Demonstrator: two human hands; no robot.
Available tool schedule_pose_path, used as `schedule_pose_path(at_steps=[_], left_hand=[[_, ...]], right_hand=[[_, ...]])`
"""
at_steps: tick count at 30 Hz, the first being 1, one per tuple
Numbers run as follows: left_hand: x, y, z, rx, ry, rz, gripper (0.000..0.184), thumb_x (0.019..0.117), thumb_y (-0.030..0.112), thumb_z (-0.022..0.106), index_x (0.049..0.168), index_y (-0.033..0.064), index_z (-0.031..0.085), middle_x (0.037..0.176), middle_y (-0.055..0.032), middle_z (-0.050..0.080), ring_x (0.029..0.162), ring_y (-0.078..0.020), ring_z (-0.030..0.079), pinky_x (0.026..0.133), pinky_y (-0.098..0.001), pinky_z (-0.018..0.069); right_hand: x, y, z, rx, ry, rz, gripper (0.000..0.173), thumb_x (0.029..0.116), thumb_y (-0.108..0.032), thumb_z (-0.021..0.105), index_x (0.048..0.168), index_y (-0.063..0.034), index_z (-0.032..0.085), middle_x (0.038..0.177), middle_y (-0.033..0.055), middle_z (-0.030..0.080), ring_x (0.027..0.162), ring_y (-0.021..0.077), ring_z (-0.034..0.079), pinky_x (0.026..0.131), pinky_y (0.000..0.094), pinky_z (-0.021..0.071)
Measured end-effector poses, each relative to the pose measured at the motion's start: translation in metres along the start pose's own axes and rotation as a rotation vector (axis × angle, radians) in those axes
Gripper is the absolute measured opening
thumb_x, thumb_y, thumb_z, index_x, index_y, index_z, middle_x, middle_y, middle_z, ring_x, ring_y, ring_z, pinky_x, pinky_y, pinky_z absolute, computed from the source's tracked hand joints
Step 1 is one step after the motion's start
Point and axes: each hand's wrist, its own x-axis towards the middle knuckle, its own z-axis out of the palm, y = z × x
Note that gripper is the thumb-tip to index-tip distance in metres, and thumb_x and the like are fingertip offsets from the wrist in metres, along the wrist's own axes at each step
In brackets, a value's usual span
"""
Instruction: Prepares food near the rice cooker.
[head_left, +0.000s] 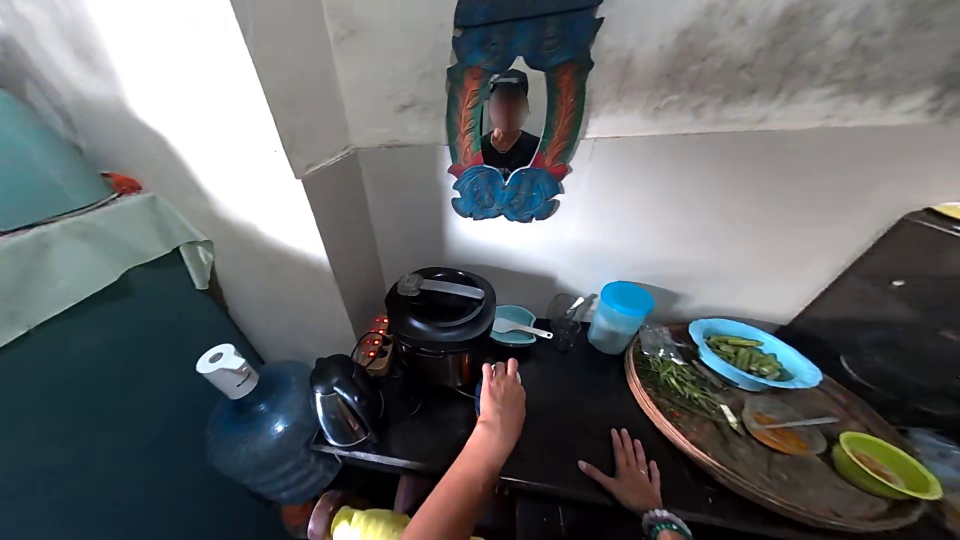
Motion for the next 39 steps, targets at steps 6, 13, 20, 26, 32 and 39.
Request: schedule_pose_path(at_steps=[6, 13, 20, 26, 32, 39], left_hand=[[-0.0003, 0.0028, -0.0032, 0.033, -0.018, -0.021, 0.033, 0.0929, -0.005, 0.057, 0.125, -0.0062, 0.065, 0.157, -0.0154, 0.041, 0.132, -0.0348, 0.051, 0.105, -0.0530, 0.0420], [-0.0009, 0.0041, -0.0018, 0.050, -0.012, -0.023, 0.031, 0.0948, -0.005, 0.053, 0.123, -0.0051, 0.066, 0.157, -0.0148, 0.042, 0.131, -0.0340, 0.051, 0.105, -0.0530, 0.0420], [-0.0013, 0.0045, -0.0015, 0.007, 0.000, -0.029, 0.030, 0.0937, -0.007, 0.054, 0.122, -0.0076, 0.066, 0.157, -0.0164, 0.042, 0.132, -0.0354, 0.051, 0.106, -0.0542, 0.0423], [-0.0011, 0.0048, -0.0010, 0.015, 0.003, -0.036, 0.032, 0.0937, -0.006, 0.054, 0.123, -0.0068, 0.065, 0.157, -0.0157, 0.041, 0.132, -0.0347, 0.051, 0.106, -0.0533, 0.0421], [-0.0014, 0.0055, -0.0017, 0.029, -0.006, -0.045, 0.032, 0.0942, -0.007, 0.053, 0.124, -0.0063, 0.065, 0.157, -0.0147, 0.041, 0.132, -0.0338, 0.051, 0.105, -0.0520, 0.0427], [-0.0016, 0.0053, -0.0009, 0.034, 0.004, -0.046, 0.032, 0.0938, -0.007, 0.053, 0.124, -0.0061, 0.065, 0.156, -0.0152, 0.042, 0.130, -0.0337, 0.052, 0.104, -0.0515, 0.0433]], right_hand=[[0.0009, -0.0003, -0.0005, -0.009, 0.003, 0.002, 0.130, 0.0745, -0.085, 0.063, 0.166, -0.0118, 0.008, 0.173, 0.0104, 0.000, 0.159, 0.0331, -0.007, 0.124, 0.0629, -0.0054], [-0.0014, -0.0024, -0.0026, -0.019, -0.005, 0.002, 0.130, 0.0744, -0.086, 0.062, 0.166, -0.0114, 0.008, 0.173, 0.0114, 0.000, 0.159, 0.0335, -0.006, 0.124, 0.0629, -0.0047], [-0.0014, 0.0003, -0.0015, 0.002, 0.037, -0.030, 0.130, 0.0737, -0.085, 0.064, 0.166, -0.0095, 0.012, 0.173, 0.0137, 0.003, 0.159, 0.0365, -0.004, 0.123, 0.0649, -0.0037], [-0.0003, 0.0005, -0.0020, -0.011, 0.011, -0.014, 0.129, 0.0750, -0.085, 0.063, 0.166, -0.0114, 0.010, 0.173, 0.0116, 0.000, 0.159, 0.0340, -0.006, 0.124, 0.0634, -0.0044], [0.0019, 0.0020, 0.0010, -0.028, 0.007, 0.002, 0.130, 0.0742, -0.086, 0.062, 0.166, -0.0128, 0.007, 0.174, 0.0086, -0.001, 0.159, 0.0315, -0.008, 0.124, 0.0618, -0.0064], [0.0013, 0.0011, -0.0005, -0.038, -0.006, 0.011, 0.129, 0.0754, -0.086, 0.062, 0.166, -0.0124, 0.007, 0.174, 0.0087, -0.001, 0.159, 0.0322, -0.008, 0.124, 0.0618, -0.0050]])
